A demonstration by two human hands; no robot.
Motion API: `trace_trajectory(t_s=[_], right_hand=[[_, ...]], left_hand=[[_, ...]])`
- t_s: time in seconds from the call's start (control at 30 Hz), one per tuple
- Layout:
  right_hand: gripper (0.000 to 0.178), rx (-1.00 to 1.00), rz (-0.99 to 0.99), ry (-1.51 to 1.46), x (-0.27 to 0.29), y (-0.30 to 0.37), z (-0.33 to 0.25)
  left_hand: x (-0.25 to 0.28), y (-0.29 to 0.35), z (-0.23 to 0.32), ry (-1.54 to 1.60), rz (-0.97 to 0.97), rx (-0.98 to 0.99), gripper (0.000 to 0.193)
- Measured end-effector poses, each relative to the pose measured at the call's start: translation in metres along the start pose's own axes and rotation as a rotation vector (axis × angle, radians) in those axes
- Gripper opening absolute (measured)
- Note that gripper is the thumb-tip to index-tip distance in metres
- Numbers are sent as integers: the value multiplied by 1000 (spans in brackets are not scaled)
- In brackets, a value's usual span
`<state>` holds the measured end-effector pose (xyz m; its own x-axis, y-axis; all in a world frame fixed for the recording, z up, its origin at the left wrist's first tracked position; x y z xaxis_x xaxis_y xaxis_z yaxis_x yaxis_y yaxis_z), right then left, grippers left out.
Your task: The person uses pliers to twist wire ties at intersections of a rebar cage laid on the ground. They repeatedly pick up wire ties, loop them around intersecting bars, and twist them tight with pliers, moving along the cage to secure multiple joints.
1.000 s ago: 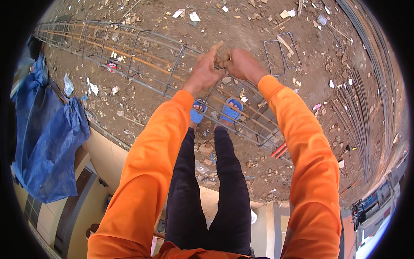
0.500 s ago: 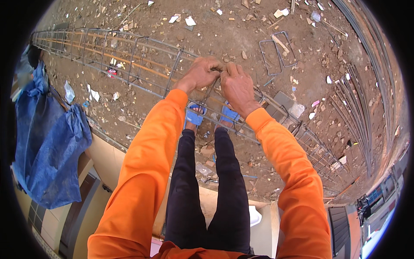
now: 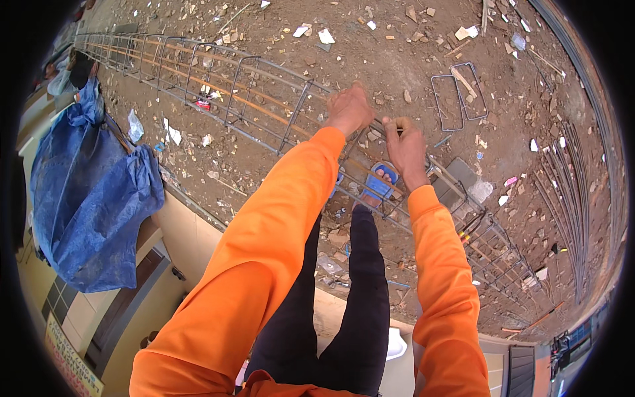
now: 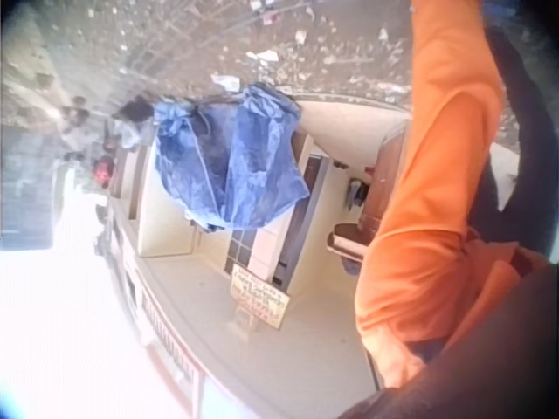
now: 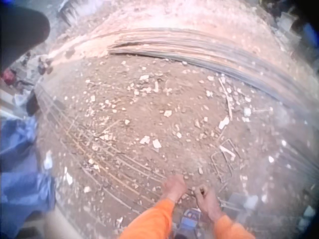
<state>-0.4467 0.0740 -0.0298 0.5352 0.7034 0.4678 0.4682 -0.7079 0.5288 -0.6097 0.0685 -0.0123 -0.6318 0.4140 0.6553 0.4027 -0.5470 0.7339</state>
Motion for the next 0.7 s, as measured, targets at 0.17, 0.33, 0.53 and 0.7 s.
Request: trace_trajectory(t_s=[0.17,0.33,0.53,0.7], right_hand=[[30,-601,-630,-473,16,-37,2],[25,-629,-800,-660,10,-50,-2],[26,-543,-778,-598,9,-50,14],[30,-358,-701,-565,3,-34,18]], left_hand=[[15,-6,5,-79,-233,10,30],[17,-24,10,-34,-432,141,22],[13,-25,6,-114,-218,123,29],[11,-19,-2,-128,-236,46,32]])
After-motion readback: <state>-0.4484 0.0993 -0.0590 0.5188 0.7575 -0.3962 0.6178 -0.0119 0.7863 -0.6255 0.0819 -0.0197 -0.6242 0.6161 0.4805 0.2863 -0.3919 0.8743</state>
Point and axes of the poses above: each hand's wrist, its own y-axis away from the middle knuckle, its own x-axis out of the back of the hand, z = x × y, the point moved 1 cm from there along -y, towards the middle knuckle
